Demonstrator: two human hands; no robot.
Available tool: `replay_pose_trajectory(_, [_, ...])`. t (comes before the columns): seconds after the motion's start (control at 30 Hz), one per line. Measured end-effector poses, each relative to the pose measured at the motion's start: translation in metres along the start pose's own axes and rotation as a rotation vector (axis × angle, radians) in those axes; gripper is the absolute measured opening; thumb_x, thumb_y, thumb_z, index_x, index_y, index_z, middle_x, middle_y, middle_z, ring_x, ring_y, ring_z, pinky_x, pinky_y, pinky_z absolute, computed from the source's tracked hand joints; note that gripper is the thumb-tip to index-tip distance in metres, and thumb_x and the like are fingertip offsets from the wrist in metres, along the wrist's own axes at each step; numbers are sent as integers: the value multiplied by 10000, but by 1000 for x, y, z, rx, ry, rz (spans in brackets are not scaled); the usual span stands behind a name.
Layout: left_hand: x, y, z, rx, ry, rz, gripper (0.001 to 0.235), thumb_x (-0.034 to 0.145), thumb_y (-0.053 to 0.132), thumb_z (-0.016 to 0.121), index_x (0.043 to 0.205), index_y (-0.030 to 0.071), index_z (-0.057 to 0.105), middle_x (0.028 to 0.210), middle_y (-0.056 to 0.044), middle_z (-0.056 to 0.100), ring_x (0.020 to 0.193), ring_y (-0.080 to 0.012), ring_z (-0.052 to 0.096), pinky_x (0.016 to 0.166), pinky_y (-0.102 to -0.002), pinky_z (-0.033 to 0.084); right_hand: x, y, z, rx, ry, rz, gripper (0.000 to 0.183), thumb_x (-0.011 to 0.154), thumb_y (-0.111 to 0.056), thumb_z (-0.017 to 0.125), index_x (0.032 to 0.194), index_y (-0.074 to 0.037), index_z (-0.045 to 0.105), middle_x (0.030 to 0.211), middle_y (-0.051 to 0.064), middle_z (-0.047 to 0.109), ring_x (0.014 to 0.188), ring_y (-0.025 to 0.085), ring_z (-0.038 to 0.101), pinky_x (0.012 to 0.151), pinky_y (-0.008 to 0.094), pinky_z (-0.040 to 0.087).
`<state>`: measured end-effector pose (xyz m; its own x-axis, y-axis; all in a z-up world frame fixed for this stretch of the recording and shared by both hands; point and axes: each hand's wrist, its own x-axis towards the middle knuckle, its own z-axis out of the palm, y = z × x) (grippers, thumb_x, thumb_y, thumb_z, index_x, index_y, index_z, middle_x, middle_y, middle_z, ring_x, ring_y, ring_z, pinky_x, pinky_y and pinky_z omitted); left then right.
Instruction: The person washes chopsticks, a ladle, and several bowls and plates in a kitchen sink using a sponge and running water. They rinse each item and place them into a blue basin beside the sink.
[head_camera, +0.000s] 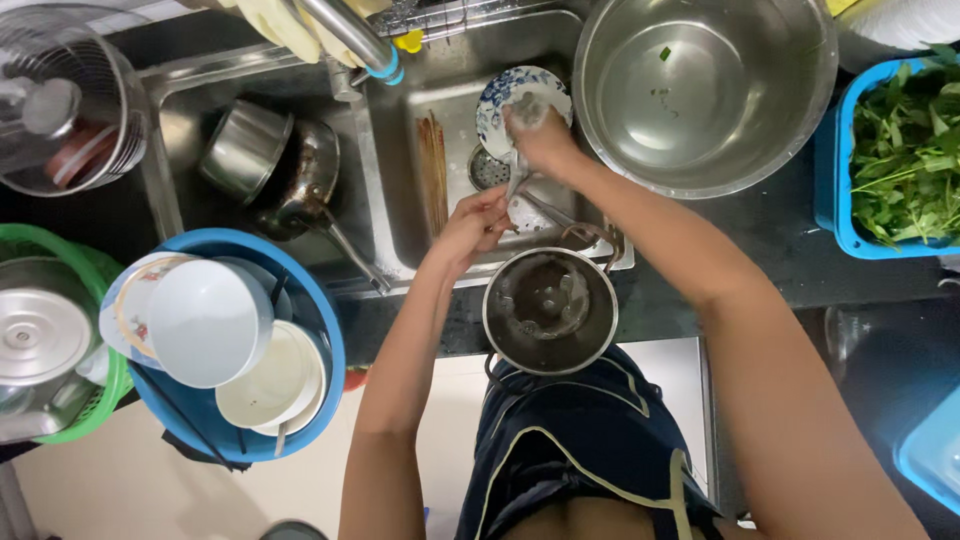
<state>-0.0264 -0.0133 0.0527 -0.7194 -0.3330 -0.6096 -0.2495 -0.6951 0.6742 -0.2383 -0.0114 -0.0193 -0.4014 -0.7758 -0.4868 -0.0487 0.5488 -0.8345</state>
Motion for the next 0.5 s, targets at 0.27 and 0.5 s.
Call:
replay_pose_trajectory(0.27, [-8,7,2,79,278,5,500,1127,389,438,1036,-3,736,588,78,308,470,-61,224,424,-258,188,-39,-68,-19,673,-156,450,519,1005,-587,546,1060,-90,688,847,48,657,651,180,624,462,332,494])
replay_pose_trajectory(0.5, [25,-26,0,29,364,103,180,1035,234,471,914,123,545,612,61,429,457,-56,321,395,-253,211,-57,-64,7,617,-127,307,399,972,-445,604,1058,-60,663,911,71,634,736,191,657,592,385,651])
